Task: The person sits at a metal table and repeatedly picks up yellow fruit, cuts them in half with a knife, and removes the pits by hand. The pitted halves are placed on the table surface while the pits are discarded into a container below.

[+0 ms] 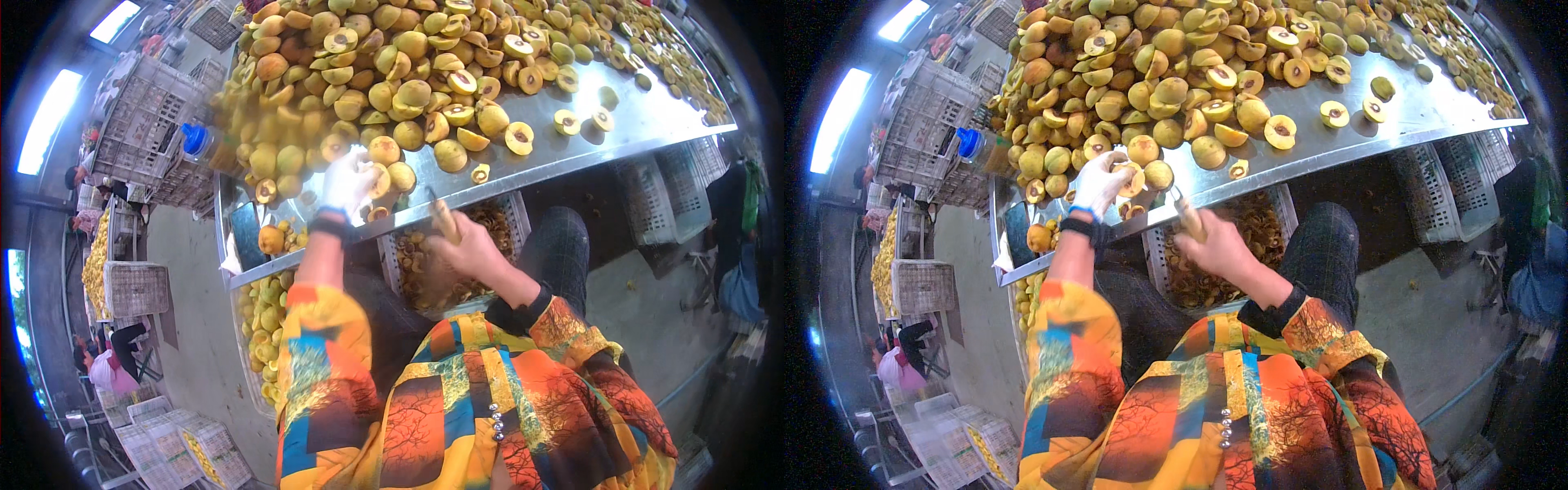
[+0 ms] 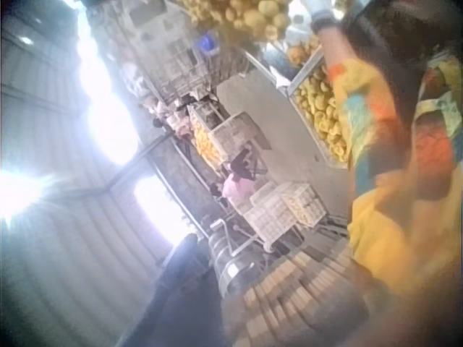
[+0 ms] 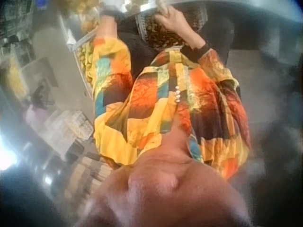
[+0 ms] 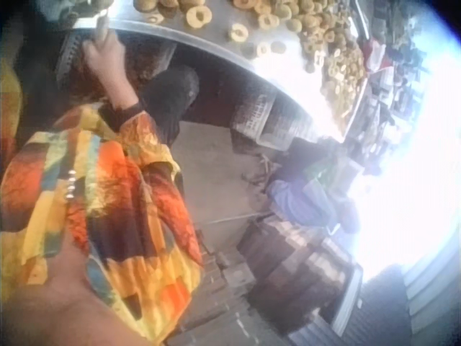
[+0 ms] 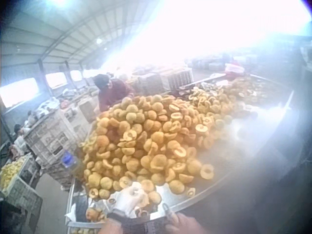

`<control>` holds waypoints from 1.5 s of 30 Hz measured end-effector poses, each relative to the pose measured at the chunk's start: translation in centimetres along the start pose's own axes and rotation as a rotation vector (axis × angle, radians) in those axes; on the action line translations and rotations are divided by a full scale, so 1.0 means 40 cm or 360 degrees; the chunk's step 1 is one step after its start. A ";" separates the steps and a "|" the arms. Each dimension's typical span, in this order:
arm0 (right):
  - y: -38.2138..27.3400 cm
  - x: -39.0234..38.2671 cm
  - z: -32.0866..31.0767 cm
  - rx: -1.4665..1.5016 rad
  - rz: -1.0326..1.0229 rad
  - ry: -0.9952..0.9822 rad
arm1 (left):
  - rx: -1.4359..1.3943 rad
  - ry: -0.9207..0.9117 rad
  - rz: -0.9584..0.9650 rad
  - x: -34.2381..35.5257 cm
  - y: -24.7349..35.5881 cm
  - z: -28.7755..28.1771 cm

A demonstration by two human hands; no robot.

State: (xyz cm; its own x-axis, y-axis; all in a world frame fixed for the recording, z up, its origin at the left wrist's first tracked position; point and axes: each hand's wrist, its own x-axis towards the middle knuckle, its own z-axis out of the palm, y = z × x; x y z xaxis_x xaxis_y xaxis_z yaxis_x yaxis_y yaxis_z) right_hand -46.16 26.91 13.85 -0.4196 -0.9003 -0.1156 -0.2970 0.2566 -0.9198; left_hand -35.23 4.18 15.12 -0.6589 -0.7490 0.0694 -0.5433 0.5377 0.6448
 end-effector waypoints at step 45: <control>-0.092 -0.093 0.068 -0.0274 -0.0010 -0.0705 | -0.1961 0.0109 -0.0677 -0.323 0.164 0.039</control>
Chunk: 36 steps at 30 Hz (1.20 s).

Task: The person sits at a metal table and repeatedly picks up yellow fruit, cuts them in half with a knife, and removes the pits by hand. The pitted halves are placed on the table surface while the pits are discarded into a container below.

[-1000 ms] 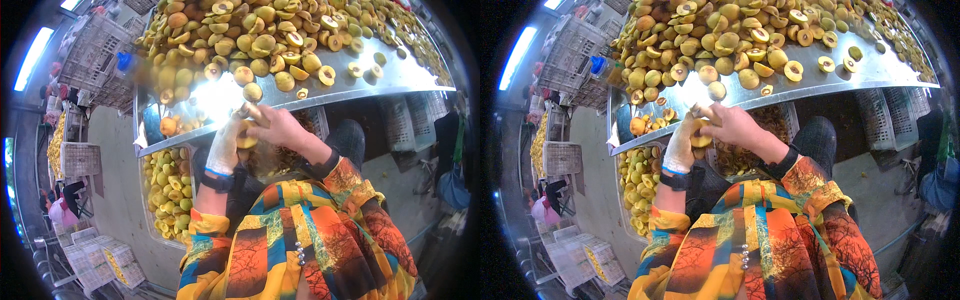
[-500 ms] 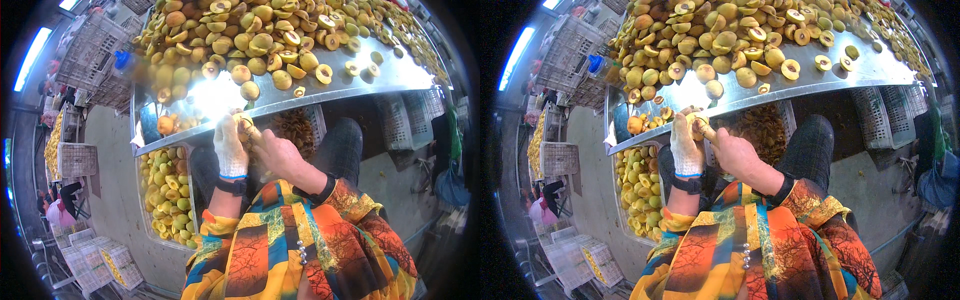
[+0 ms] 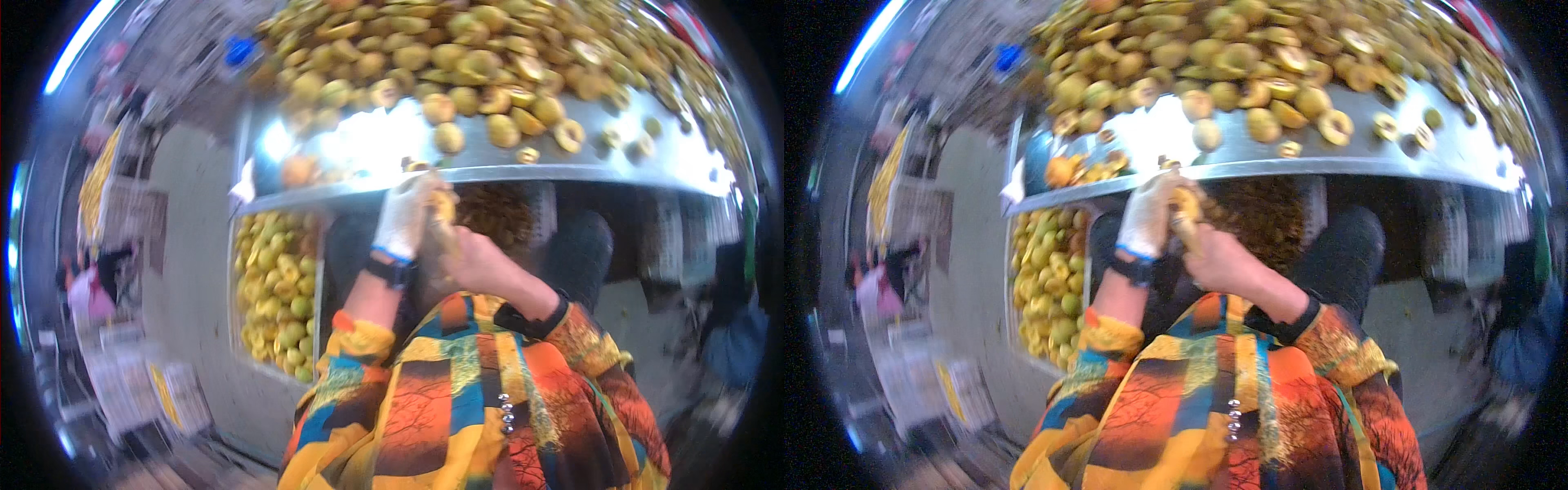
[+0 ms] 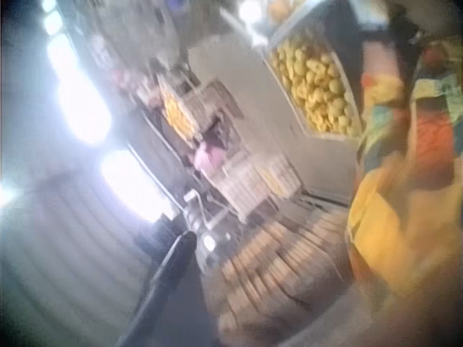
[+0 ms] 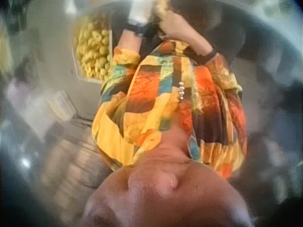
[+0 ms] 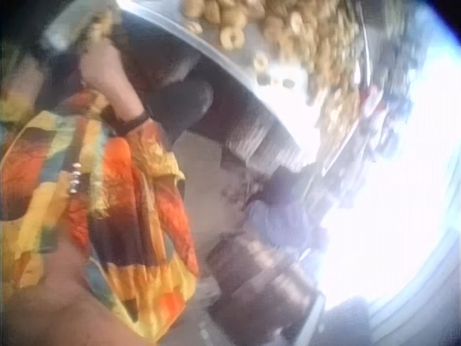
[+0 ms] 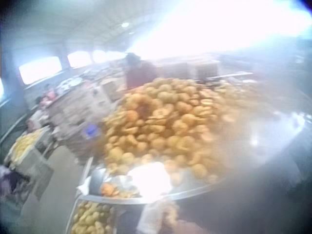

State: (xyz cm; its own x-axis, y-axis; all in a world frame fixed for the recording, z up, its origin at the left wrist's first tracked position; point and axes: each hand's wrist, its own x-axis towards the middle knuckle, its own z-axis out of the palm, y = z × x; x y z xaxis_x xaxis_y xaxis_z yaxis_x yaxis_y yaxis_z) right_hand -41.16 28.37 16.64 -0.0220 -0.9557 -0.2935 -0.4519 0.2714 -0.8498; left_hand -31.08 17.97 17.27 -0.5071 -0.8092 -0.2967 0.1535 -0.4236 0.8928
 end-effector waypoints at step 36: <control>0.389 0.075 0.065 0.0554 -0.0712 0.0035 | 0.2587 0.0120 0.0308 0.341 -0.015 0.115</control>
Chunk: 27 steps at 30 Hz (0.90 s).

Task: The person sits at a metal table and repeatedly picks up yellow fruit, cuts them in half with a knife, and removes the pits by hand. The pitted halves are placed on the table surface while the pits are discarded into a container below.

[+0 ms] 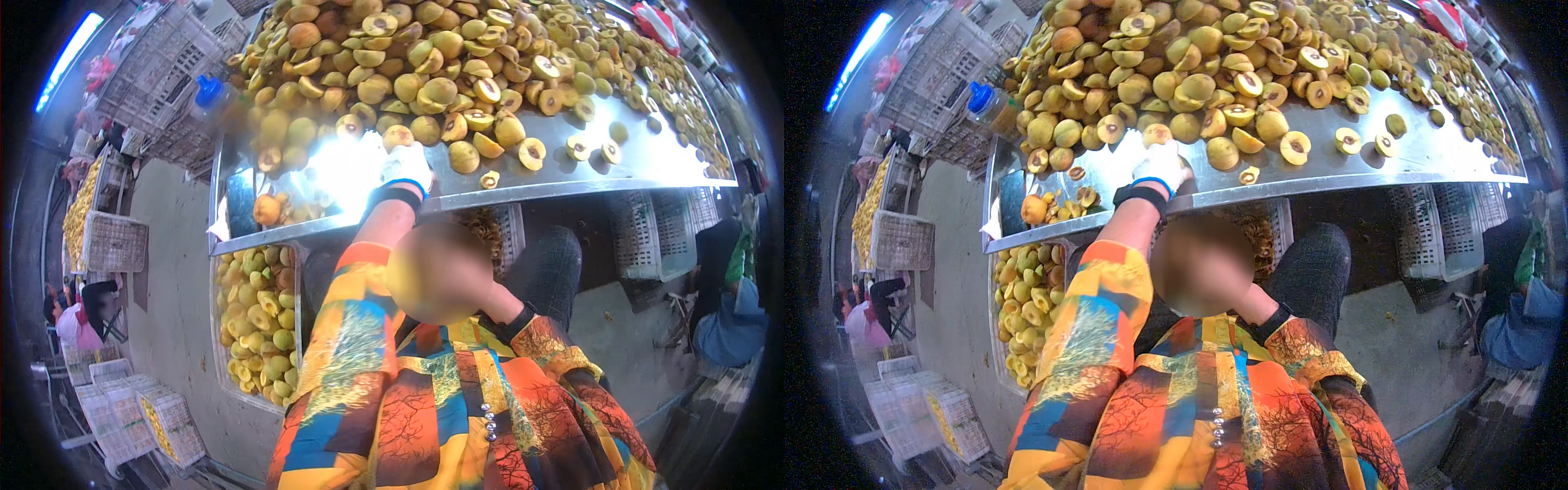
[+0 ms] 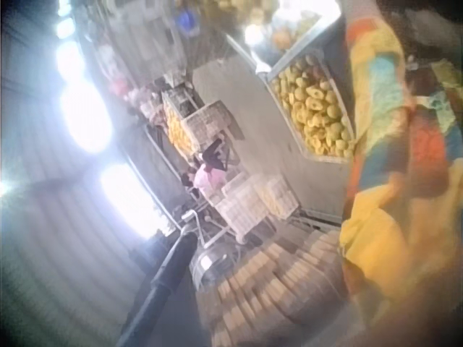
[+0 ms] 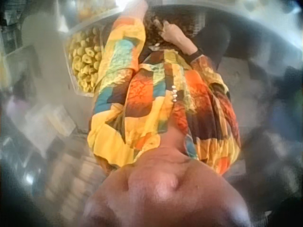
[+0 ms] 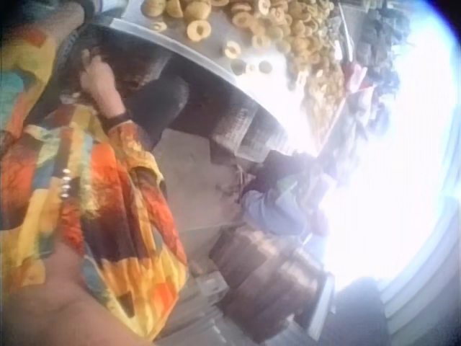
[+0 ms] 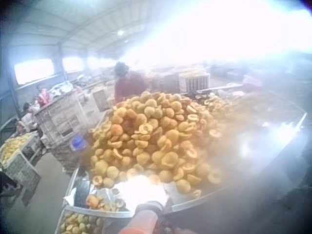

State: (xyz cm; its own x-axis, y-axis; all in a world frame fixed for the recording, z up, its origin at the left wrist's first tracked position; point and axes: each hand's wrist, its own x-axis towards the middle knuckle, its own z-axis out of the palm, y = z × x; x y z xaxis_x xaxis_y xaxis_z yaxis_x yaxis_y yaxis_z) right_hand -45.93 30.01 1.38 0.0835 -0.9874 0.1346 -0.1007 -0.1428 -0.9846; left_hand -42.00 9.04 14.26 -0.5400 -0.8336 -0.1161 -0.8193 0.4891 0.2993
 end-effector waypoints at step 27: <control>-0.414 0.131 0.021 -0.0896 0.0622 0.0445 | -0.2814 -0.0053 -0.0449 -0.306 -0.082 -0.035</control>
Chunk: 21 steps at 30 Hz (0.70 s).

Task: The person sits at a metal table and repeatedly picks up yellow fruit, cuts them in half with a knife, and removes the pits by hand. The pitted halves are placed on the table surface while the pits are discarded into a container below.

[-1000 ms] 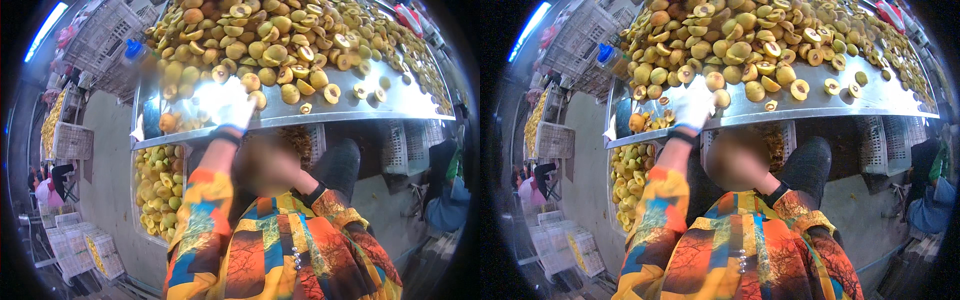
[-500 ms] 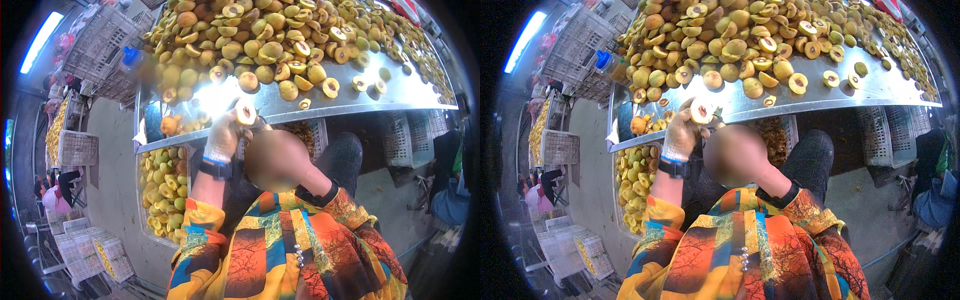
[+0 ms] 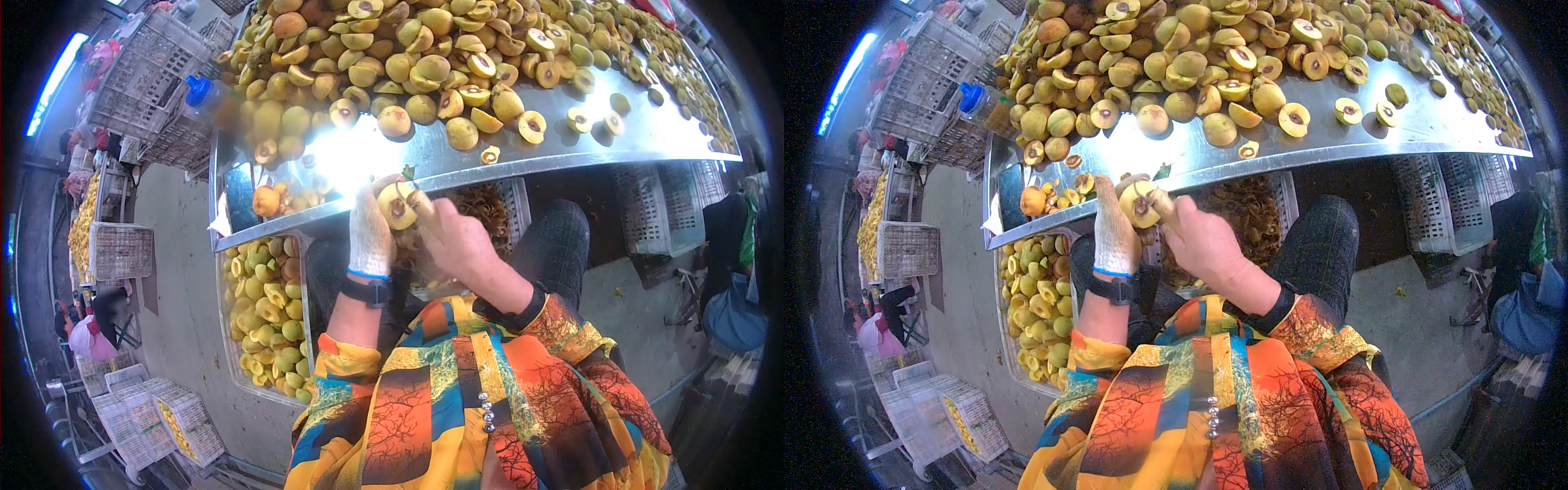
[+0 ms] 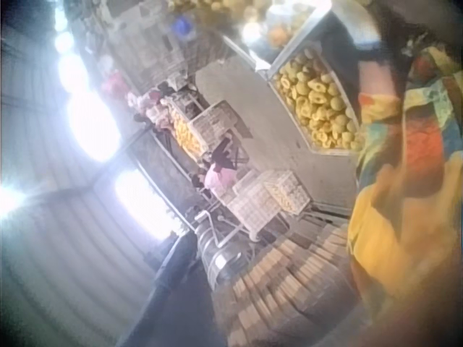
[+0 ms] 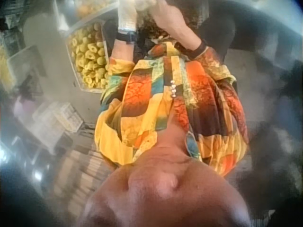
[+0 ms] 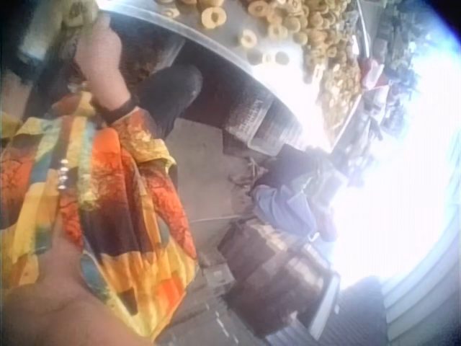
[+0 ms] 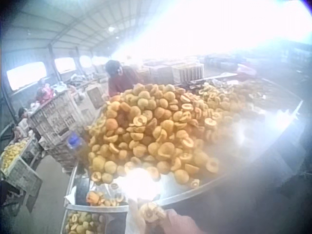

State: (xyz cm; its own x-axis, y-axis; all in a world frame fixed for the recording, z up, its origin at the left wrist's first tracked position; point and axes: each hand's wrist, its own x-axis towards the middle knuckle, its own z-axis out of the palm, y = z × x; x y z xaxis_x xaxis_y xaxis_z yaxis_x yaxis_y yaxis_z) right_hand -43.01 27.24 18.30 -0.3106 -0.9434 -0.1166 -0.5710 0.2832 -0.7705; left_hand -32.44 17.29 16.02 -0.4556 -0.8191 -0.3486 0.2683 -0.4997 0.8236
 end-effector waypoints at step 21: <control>-0.047 0.002 0.031 0.0190 0.0192 -0.0164 | -0.0195 0.0262 0.0399 -0.013 0.001 -0.010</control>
State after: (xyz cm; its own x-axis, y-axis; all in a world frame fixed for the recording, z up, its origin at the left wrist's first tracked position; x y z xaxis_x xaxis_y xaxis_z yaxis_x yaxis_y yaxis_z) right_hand -41.04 26.41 18.95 -0.2887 -0.9181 -0.2714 -0.4384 0.3788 -0.8151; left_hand -31.87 17.58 16.05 -0.2216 -0.9506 -0.2173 0.4598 -0.2984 0.8364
